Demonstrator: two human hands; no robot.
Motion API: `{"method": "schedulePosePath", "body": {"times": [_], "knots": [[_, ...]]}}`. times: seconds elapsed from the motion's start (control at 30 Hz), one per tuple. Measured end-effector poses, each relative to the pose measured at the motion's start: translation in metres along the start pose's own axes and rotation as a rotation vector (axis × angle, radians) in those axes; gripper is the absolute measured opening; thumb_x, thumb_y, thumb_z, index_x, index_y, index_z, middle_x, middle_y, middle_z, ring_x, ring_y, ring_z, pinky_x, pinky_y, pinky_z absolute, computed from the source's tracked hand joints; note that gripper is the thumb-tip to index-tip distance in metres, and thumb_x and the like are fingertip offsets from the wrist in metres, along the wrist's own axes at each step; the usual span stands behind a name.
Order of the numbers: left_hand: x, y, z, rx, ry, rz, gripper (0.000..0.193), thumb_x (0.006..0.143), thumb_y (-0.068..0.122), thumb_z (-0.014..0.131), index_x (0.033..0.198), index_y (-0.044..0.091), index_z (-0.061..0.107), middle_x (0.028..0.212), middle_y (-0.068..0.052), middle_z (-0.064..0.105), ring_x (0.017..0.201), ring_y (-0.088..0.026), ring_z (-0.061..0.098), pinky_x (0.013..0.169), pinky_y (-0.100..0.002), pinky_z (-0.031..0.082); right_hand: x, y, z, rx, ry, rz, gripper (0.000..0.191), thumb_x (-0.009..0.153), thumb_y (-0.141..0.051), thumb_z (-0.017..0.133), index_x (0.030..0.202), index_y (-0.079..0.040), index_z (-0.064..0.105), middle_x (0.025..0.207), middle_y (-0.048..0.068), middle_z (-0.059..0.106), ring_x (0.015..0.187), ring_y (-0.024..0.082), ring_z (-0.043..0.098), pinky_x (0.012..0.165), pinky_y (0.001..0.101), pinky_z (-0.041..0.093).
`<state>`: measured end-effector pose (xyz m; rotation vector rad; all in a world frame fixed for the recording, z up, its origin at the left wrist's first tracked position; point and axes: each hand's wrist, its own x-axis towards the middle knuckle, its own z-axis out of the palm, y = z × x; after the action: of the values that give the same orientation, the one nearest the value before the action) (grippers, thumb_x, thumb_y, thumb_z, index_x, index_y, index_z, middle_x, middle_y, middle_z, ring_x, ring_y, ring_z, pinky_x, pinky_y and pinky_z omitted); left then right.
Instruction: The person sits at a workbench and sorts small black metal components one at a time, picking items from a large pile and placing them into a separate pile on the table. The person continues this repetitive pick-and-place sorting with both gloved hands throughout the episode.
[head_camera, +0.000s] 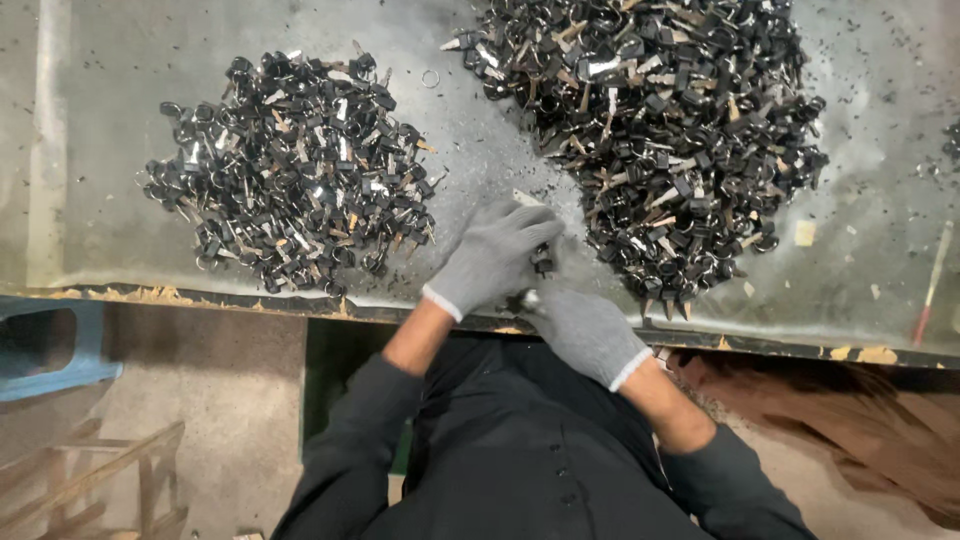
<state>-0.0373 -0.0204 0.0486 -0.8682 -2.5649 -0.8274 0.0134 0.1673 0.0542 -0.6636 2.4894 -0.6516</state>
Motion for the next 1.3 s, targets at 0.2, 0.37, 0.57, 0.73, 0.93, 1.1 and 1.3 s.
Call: {"method": "schedulePosePath", "body": {"times": [0.2, 0.37, 0.57, 0.73, 0.93, 1.1, 1.3], "knots": [[0.008, -0.006, 0.021, -0.041, -0.527, -0.505, 0.029, 0.084, 0.03, 0.08, 0.107, 0.015, 0.073, 0.098, -0.007, 0.075, 0.089, -0.025, 0.074, 0.079, -0.039, 0.057, 0.004, 0.006, -0.007, -0.199, -0.003, 0.346, 0.028, 0.112, -0.025, 0.046, 0.12, -0.002, 0.059, 0.092, 0.021, 0.071, 0.084, 0.036, 0.075, 0.069, 0.0495, 0.062], [-0.024, 0.004, 0.023, -0.233, -0.232, -0.705, 0.031, 0.08, 0.028, 0.079, 0.107, 0.013, 0.073, 0.092, -0.007, 0.077, 0.084, -0.026, 0.074, 0.074, -0.041, 0.055, 0.006, 0.018, -0.007, 0.081, 0.197, 0.204, 0.036, 0.096, -0.028, 0.06, 0.12, 0.0, 0.058, 0.092, 0.025, 0.07, 0.086, 0.044, 0.07, 0.071, 0.0532, 0.057], [-0.036, 0.005, 0.035, -0.047, -0.089, -0.42, 0.016, 0.081, 0.017, 0.074, 0.096, 0.011, 0.073, 0.089, -0.01, 0.072, 0.083, -0.032, 0.071, 0.072, -0.046, 0.054, 0.028, 0.018, -0.011, 0.044, 0.205, 0.079, 0.027, 0.096, -0.026, 0.061, 0.106, -0.001, 0.062, 0.091, 0.024, 0.07, 0.081, 0.045, 0.07, 0.069, 0.054, 0.056], [-0.048, -0.007, 0.048, -0.004, -0.154, -0.294, 0.016, 0.086, 0.013, 0.068, 0.1, 0.006, 0.067, 0.089, -0.013, 0.068, 0.079, -0.034, 0.069, 0.069, -0.047, 0.054, 0.028, -0.004, 0.003, -0.309, 0.213, 0.294, 0.01, 0.098, -0.011, 0.056, 0.098, -0.003, 0.062, 0.087, 0.021, 0.071, 0.079, 0.039, 0.073, 0.066, 0.0486, 0.06], [-0.051, -0.004, 0.053, 0.111, -0.252, -0.263, 0.018, 0.09, 0.01, 0.066, 0.107, 0.006, 0.065, 0.092, -0.014, 0.066, 0.078, -0.035, 0.069, 0.068, -0.045, 0.055, 0.03, -0.006, 0.003, -0.261, 0.267, 0.228, 0.011, 0.091, -0.008, 0.058, 0.099, -0.002, 0.062, 0.09, 0.021, 0.07, 0.081, 0.041, 0.073, 0.072, 0.0498, 0.059], [-0.044, 0.002, 0.043, -0.091, -0.134, -0.51, 0.029, 0.084, 0.021, 0.074, 0.107, 0.007, 0.066, 0.086, -0.014, 0.068, 0.075, -0.038, 0.069, 0.063, -0.049, 0.053, 0.019, 0.008, -0.024, -0.051, 0.273, -0.076, 0.021, 0.095, -0.015, 0.058, 0.104, 0.004, 0.059, 0.1, 0.027, 0.069, 0.084, 0.043, 0.072, 0.067, 0.0508, 0.059], [-0.048, 0.005, 0.043, -0.024, -0.043, -0.39, 0.017, 0.085, 0.012, 0.07, 0.101, 0.014, 0.069, 0.083, -0.01, 0.068, 0.078, -0.033, 0.07, 0.068, -0.046, 0.054, 0.024, 0.0, -0.012, -0.148, 0.066, 0.333, 0.03, 0.105, -0.027, 0.051, 0.111, 0.003, 0.057, 0.094, 0.023, 0.068, 0.076, 0.038, 0.075, 0.059, 0.0445, 0.06]]}}
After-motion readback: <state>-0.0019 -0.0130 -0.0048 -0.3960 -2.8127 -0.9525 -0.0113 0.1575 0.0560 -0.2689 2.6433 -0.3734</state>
